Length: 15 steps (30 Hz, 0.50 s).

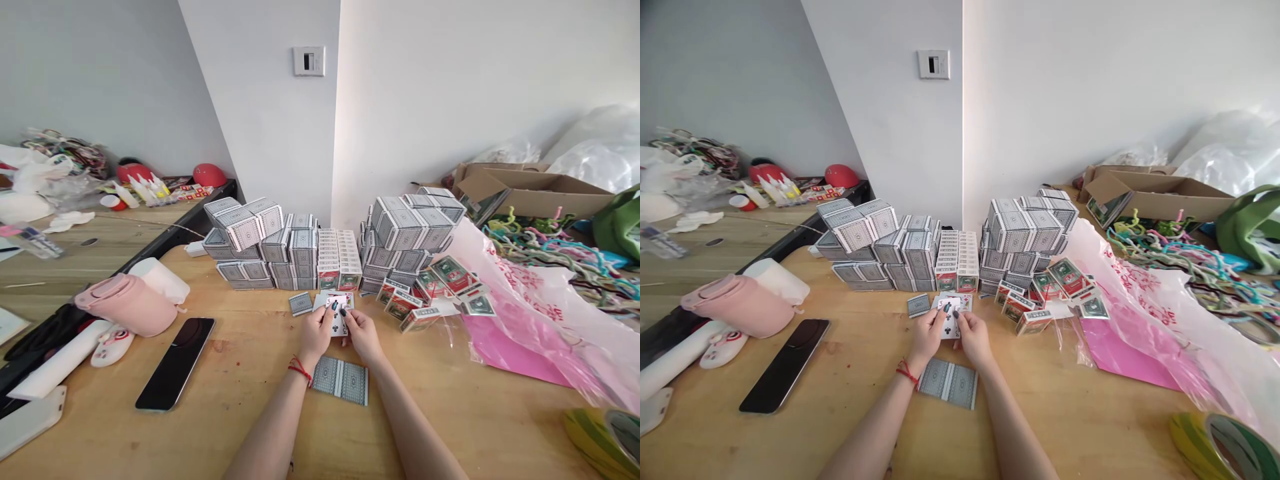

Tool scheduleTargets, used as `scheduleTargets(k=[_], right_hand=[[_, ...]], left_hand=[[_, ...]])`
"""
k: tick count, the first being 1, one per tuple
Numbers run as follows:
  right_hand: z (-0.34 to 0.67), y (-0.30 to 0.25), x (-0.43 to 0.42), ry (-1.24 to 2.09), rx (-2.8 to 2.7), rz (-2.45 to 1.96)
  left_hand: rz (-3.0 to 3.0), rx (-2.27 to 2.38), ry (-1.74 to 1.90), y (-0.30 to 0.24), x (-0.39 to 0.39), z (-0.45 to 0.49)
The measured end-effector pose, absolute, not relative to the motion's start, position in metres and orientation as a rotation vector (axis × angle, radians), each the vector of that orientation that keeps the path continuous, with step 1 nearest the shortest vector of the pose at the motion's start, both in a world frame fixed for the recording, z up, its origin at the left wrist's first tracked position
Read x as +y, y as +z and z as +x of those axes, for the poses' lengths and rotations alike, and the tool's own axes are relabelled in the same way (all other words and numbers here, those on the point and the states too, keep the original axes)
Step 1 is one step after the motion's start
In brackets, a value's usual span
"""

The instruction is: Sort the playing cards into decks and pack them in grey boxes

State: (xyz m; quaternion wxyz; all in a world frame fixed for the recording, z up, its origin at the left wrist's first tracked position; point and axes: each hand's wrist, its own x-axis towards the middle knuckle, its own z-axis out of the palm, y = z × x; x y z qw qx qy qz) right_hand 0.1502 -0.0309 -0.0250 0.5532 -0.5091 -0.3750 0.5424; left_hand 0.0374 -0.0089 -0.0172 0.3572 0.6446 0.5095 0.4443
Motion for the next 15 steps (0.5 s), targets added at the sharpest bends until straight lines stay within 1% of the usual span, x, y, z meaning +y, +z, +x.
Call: scheduleTargets(k=[2, 6, 8, 10, 13, 15], right_hand=[[0.15, -0.022, -0.033, 1.341, -0.932, -1.169], [0.153, -0.017, -0.036, 1.592, -0.961, -1.033], [0.155, -0.016, -0.036, 1.663, -0.959, -0.989], [0.155, -0.017, -0.035, 1.666, -0.965, -0.982], [0.154, -0.019, -0.034, 1.585, -1.005, -1.017], [0.152, -0.021, -0.033, 1.521, -1.044, -1.052]], left_hand=[[1.624, 1.304, 1.151, -0.017, -0.01, 0.037], [1.462, 1.245, 1.131, -0.013, -0.013, 0.039], [1.406, 1.218, 1.135, -0.009, -0.013, 0.04], [1.407, 1.187, 1.177, -0.006, -0.012, 0.039], [1.385, 1.117, 1.246, -0.005, -0.011, 0.039], [1.255, 1.061, 1.204, -0.006, -0.01, 0.041]])
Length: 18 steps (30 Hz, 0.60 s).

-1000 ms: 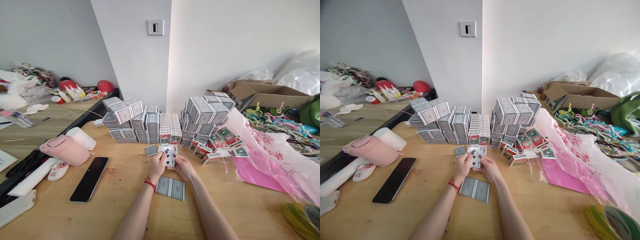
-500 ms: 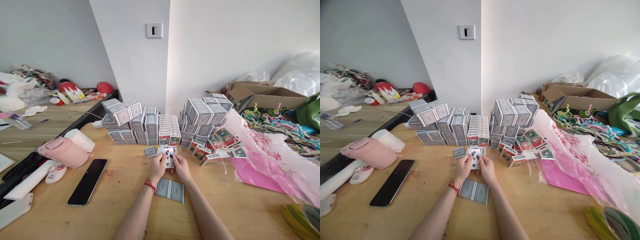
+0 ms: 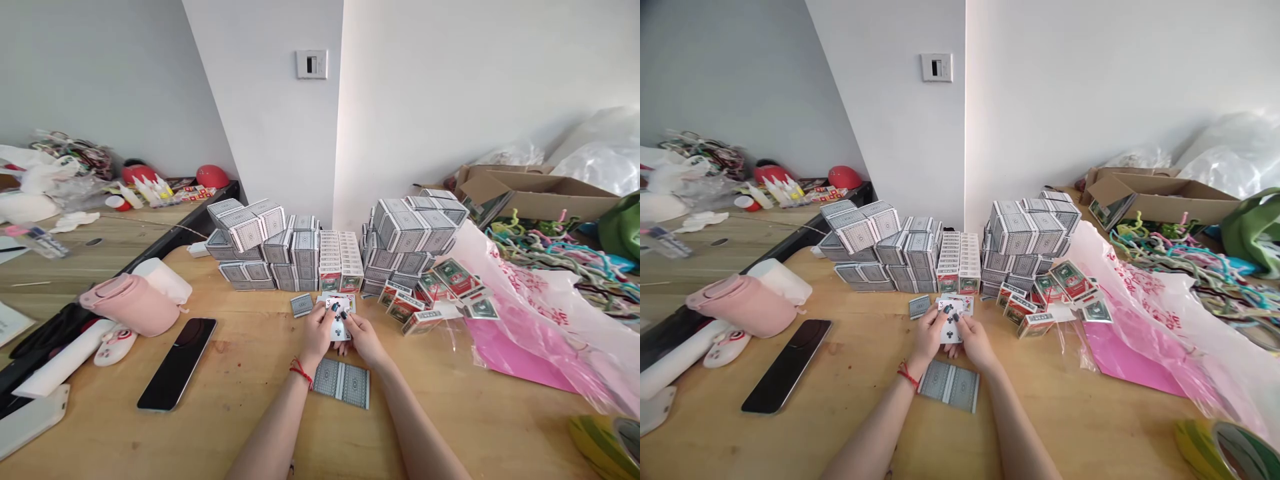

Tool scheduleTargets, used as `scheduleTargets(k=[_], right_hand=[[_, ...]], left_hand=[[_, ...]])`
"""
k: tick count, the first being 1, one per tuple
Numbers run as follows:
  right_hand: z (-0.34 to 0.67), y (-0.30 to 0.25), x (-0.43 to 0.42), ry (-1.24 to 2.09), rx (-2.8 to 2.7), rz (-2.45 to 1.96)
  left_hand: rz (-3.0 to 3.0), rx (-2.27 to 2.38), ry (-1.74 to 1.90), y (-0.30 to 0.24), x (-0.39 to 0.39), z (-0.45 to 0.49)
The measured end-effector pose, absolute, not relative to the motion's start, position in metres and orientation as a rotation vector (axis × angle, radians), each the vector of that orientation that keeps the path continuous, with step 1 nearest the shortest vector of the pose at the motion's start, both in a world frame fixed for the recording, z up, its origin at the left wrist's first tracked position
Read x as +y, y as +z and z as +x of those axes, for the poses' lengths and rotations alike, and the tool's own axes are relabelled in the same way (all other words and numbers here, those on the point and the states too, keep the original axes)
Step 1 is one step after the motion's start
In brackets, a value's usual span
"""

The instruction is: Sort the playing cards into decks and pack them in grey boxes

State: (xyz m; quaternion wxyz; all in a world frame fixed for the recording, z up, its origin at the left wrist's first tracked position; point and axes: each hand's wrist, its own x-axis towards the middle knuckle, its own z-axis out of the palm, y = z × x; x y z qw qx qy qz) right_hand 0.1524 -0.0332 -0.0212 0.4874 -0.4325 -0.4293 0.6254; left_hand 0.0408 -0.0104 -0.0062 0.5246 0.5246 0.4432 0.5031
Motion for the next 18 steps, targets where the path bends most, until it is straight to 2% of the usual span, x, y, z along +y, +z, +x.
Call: scheduleTargets(k=[4, 10, 18], right_hand=[[0.149, -0.025, -0.034, 1.423, -1.143, -1.136], [0.146, -0.034, -0.035, 1.289, -1.225, -1.283], [0.148, -0.03, -0.037, 1.375, -1.31, -1.195]], left_hand=[[0.967, 0.962, 1.034, -0.009, -0.011, 0.045], [0.945, 1.008, 0.994, -0.01, -0.009, 0.048], [0.881, 0.961, 1.087, -0.01, -0.009, 0.048]])
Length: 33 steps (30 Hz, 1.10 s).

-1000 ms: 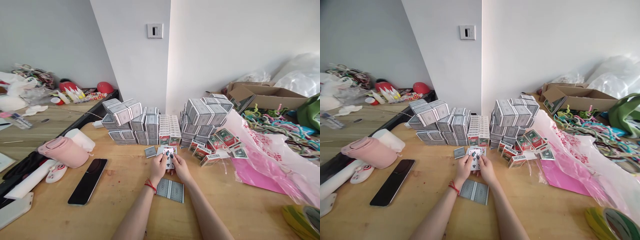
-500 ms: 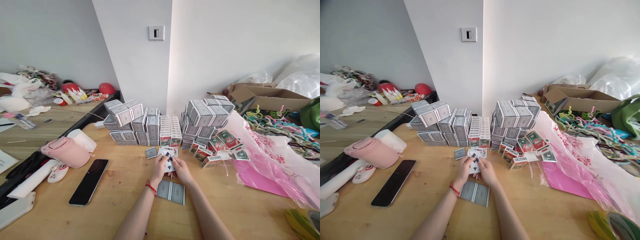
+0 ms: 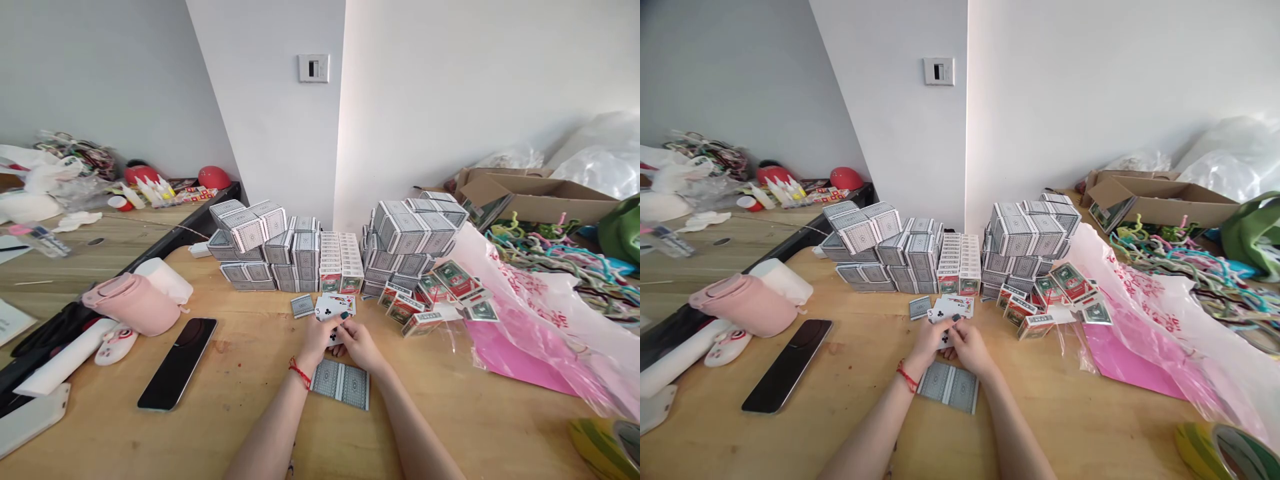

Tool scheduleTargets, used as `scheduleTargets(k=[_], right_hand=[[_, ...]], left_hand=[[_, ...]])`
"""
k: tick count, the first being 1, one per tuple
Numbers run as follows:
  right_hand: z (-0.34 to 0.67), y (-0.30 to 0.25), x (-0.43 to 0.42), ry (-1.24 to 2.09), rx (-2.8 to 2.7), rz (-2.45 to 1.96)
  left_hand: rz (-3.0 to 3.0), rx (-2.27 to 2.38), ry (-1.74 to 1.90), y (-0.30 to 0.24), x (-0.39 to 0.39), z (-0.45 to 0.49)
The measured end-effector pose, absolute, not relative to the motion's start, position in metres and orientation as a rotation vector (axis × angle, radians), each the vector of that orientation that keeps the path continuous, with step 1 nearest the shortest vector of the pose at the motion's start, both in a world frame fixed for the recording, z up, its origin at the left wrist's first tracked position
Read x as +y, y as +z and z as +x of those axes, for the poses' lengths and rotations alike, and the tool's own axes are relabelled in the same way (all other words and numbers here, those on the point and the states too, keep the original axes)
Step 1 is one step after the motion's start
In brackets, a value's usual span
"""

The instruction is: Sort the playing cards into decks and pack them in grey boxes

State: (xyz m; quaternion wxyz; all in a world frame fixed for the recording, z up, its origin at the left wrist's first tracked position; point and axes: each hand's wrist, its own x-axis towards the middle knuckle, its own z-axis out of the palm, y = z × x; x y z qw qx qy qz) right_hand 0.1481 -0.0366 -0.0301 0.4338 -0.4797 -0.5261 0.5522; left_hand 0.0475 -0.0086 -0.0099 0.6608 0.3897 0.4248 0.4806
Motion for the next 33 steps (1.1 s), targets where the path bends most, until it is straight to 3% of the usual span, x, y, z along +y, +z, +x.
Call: scheduleTargets(k=[9, 33], right_hand=[[0.153, -0.019, -0.039, 1.503, -1.377, -1.125], [0.157, -0.023, -0.033, 1.133, -1.144, -1.265]], left_hand=[[0.836, 0.962, 1.079, -0.003, -0.007, 0.043], [0.964, 1.071, 1.302, -0.014, 0.0, 0.037]])
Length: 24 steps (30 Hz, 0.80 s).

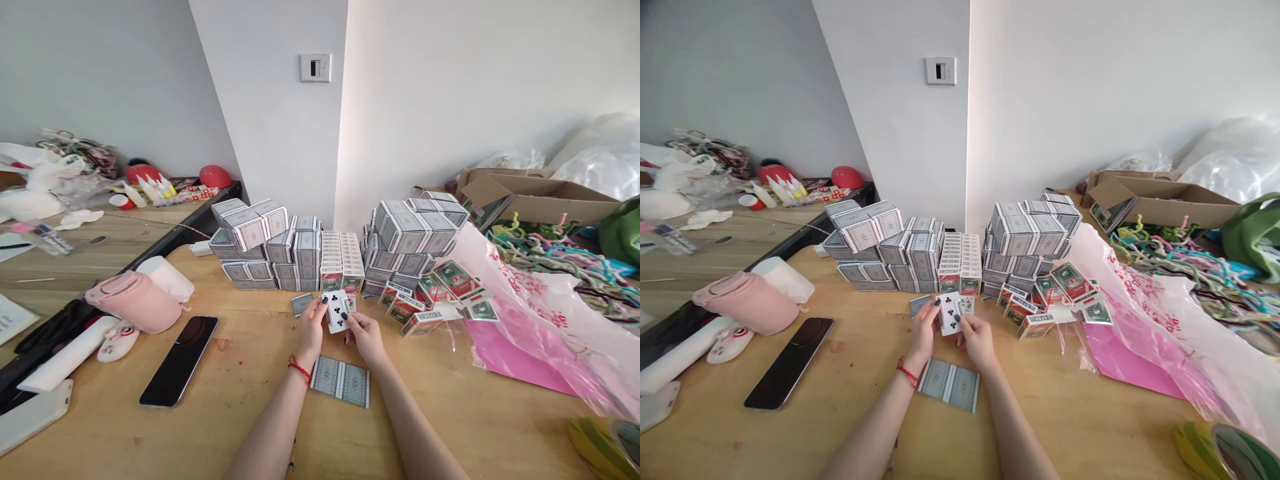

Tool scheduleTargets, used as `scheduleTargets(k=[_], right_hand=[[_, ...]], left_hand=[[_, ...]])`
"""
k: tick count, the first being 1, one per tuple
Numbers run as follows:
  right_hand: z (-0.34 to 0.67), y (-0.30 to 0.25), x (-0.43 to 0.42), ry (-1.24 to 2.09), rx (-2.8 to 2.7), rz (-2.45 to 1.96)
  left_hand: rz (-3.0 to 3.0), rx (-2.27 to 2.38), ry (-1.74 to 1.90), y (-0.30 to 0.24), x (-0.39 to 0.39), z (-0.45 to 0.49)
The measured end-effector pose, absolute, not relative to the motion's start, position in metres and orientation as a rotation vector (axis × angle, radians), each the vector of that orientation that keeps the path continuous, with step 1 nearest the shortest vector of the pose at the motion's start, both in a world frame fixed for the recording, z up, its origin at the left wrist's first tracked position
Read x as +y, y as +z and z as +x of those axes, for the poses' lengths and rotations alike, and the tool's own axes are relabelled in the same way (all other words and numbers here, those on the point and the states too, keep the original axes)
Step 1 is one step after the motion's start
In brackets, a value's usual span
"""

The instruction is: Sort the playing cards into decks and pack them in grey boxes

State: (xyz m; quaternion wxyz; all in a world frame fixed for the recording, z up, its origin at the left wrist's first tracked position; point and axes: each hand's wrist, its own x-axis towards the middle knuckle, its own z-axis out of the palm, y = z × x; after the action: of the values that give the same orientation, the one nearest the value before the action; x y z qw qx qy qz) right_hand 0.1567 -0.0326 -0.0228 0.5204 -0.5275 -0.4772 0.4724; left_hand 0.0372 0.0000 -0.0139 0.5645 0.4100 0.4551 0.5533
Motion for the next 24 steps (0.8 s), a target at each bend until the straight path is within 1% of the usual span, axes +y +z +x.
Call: scheduleTargets(k=[3, 9, 16, 21, 24], right_hand=[[0.161, -0.023, -0.032, 1.104, -1.108, -1.263], [0.161, -0.023, -0.032, 1.172, -1.149, -1.264], [0.16, -0.029, -0.031, 1.168, -1.212, -1.285], [0.164, -0.026, -0.031, 1.248, -1.214, -1.267], [0.166, -0.022, -0.032, 1.307, -1.201, -1.241]], left_hand=[[0.987, 1.058, 1.355, -0.013, 0.002, 0.035], [1.034, 1.145, 1.323, -0.017, 0.007, 0.032], [0.968, 1.2, 1.334, -0.023, 0.012, 0.03], [0.988, 1.175, 1.332, -0.015, 0.011, 0.028], [1.038, 1.111, 1.247, -0.011, 0.011, 0.025]])
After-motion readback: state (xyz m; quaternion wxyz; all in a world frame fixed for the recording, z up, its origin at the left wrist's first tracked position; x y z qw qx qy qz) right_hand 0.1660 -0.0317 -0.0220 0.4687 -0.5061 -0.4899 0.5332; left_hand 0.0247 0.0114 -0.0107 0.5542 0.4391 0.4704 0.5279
